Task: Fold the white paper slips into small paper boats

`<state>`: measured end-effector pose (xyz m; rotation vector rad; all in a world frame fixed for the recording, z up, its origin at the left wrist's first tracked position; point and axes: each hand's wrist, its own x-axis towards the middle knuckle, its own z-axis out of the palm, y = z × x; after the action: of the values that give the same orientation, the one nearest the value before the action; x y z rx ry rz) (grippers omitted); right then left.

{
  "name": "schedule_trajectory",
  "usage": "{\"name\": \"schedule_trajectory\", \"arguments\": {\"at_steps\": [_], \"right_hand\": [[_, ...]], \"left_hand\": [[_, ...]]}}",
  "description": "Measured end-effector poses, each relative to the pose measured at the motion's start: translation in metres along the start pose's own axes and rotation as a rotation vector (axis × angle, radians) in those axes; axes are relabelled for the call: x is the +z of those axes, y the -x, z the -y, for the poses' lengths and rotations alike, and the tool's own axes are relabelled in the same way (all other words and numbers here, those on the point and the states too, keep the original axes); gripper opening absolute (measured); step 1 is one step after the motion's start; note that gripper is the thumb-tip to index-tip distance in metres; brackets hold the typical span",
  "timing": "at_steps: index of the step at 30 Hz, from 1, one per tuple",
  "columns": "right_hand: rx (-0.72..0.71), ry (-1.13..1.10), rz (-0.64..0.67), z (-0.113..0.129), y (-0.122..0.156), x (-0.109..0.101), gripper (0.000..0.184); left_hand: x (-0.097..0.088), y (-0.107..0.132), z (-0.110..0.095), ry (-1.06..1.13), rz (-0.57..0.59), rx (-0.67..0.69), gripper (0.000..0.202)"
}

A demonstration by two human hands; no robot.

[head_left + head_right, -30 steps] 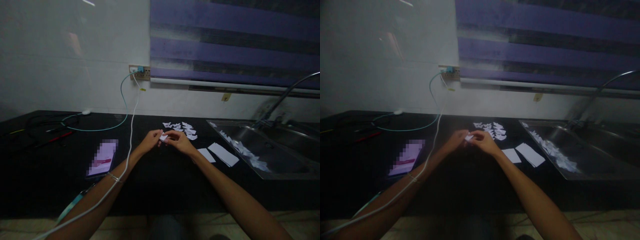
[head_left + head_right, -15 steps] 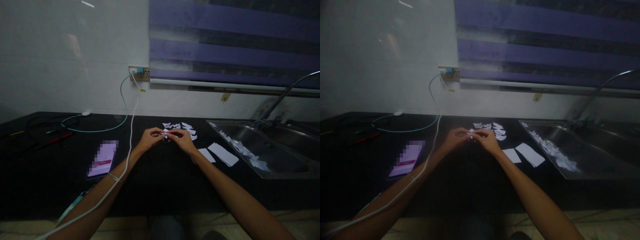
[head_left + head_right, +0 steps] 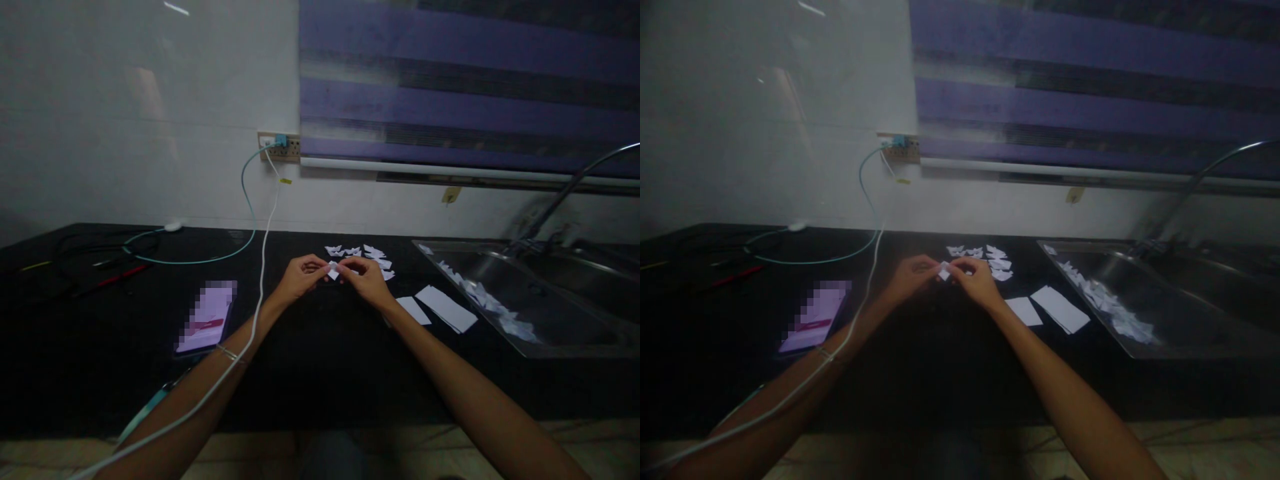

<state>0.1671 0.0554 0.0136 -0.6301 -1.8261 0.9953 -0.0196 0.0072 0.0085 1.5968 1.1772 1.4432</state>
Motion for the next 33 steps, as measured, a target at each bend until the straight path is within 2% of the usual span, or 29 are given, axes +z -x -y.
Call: {"name": "schedule_trajectory", "arguments": {"at_steps": [3, 13, 16, 20, 24, 29, 33], "right_hand": [[0.013, -0.013, 0.002, -0.003, 0.000, 0.000, 0.024], [0.064, -0.081, -0.013, -0.004, 0.000, 0.001, 0.031], [0.102, -0.081, 0.012, -0.006, -0.001, 0.000, 0.035], [0.162, -0.034, 0.094, -0.011, -0.003, -0.004, 0.029], [0.048, 0.114, 0.116, -0.009, -0.003, -0.006, 0.025], [-0.157, 0.345, 0.036, 0.004, 0.003, -0.002, 0.025], [-0.153, 0.355, -0.002, 0.005, 0.007, 0.001, 0.026]], "left_hand": [[0.000, 0.001, 0.001, -0.035, 0.008, -0.016, 0.027], [0.004, 0.000, 0.005, 0.028, 0.061, 0.078, 0.026], [0.004, 0.001, 0.002, 0.020, 0.063, 0.087, 0.024], [0.005, 0.002, -0.001, -0.036, 0.044, 0.122, 0.019], [0.007, 0.002, 0.001, -0.042, 0.061, 0.127, 0.019], [0.006, 0.000, 0.007, 0.019, 0.148, -0.017, 0.036], [0.003, -0.006, 0.012, 0.120, 0.102, -0.232, 0.055]]}}
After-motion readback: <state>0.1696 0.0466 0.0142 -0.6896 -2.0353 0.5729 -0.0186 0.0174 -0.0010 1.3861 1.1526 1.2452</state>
